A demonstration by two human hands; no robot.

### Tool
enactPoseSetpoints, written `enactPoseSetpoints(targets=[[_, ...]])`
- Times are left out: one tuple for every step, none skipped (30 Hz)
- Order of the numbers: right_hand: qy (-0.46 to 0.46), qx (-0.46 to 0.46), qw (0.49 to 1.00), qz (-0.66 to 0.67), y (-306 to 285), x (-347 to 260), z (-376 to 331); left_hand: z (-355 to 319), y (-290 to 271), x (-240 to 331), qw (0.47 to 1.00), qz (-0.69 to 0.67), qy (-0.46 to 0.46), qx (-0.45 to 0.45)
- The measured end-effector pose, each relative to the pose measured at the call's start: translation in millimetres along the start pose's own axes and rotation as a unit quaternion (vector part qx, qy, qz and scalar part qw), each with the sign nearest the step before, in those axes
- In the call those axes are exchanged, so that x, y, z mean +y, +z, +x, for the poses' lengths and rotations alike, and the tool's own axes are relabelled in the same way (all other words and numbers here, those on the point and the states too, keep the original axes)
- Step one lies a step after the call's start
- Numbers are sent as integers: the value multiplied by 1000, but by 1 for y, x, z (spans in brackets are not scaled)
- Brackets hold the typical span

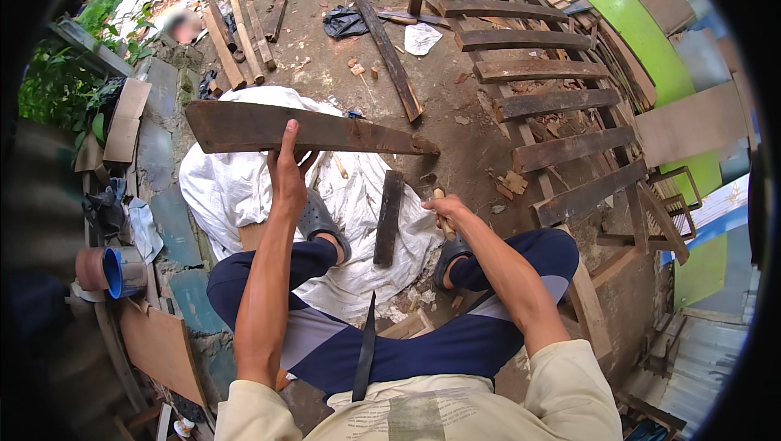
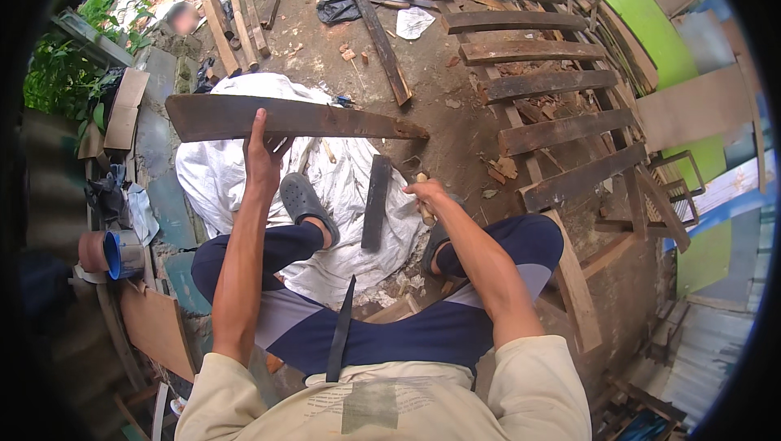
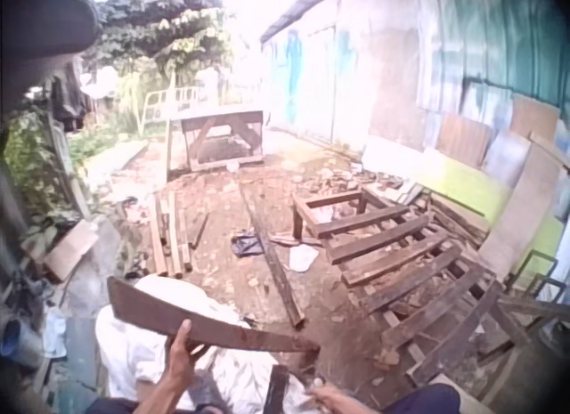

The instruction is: The person picks up a wooden plank and a hammer, then sits on the ground to repeatedly strike the plank with the hammer. The person adjusts the plank's position several times while continuing to hammer it.

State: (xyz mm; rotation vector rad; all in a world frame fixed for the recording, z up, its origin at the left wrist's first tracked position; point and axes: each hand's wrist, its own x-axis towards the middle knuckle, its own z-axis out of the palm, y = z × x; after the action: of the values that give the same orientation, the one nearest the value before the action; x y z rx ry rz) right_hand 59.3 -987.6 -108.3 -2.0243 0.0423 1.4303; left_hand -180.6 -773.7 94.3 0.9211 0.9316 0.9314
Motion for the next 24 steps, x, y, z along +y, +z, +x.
enactPoseSetpoints(targets=[[1,-7,1000,15,-6,-13,-23,1,-7,3,1000,-18,-10,-7],[-20,-11,1000,22,-10,-31,-48,4,-9,3,1000,-29,-5,-2],[-52,-10,997,48,-19,-45,-66,3,-5,5,1000,2,22,-15],[-82,-9,994,74,-25,-55,-80,1,-1,7,998,33,49,-29],[-111,-11,989,100,-29,-64,-95,-2,0,8,994,66,75,-39],[-149,-20,982,115,-29,-74,-116,-8,2,11,993,77,74,-43],[-176,-35,976,121,-28,-86,-138,-9,1,11,992,74,95,-48],[-202,-54,970,128,-25,-95,-160,-10,-3,10,989,74,115,-52],[-227,-70,962,135,-22,-101,-177,-11,-6,8,987,73,134,-57],[-263,-87,952,134,-22,-103,-189,-13,-7,6,992,34,115,-51],[-283,-95,946,125,-25,-101,-194,-16,-6,5,991,18,118,-65],[-303,-103,940,116,-27,-99,-198,-18,-6,4,989,4,122,-79],[-319,-115,935,108,-27,-93,-198,-21,-7,3,988,-6,122,-90],[-324,-124,932,101,-27,-86,-195,-22,-7,0,983,-44,140,-108],[-319,-117,937,77,-26,-84,-195,-22,-6,-2,980,-83,156,-94],[-313,-109,942,53,-26,-83,-198,-24,-5,-2,975,-121,170,-80],[-306,-100,946,29,-26,-81,-198,-25,-4,-2,967,-160,185,-67],[-317,-89,944,22,-24,-76,-193,-24,-8,-2,970,-39,237,-46],[-323,-75,944,-1,-25,-79,-195,-24,-7,3,967,-49,249,-35],[-328,-60,942,-23,-25,-84,-201,-23,-7,9,963,-59,262,-24],[-333,-46,941,-47,-25,-86,-204,-24,-8,14,959,-69,275,-12],[-370,-28,927,-49,-25,-89,-202,-26,-4,25,961,-84,264,4],[-406,-11,912,-51,-26,-90,-199,-23,-2,29,962,-66,264,12],[-442,6,896,-52,-26,-92,-198,-19,-1,33,963,-49,264,21]])
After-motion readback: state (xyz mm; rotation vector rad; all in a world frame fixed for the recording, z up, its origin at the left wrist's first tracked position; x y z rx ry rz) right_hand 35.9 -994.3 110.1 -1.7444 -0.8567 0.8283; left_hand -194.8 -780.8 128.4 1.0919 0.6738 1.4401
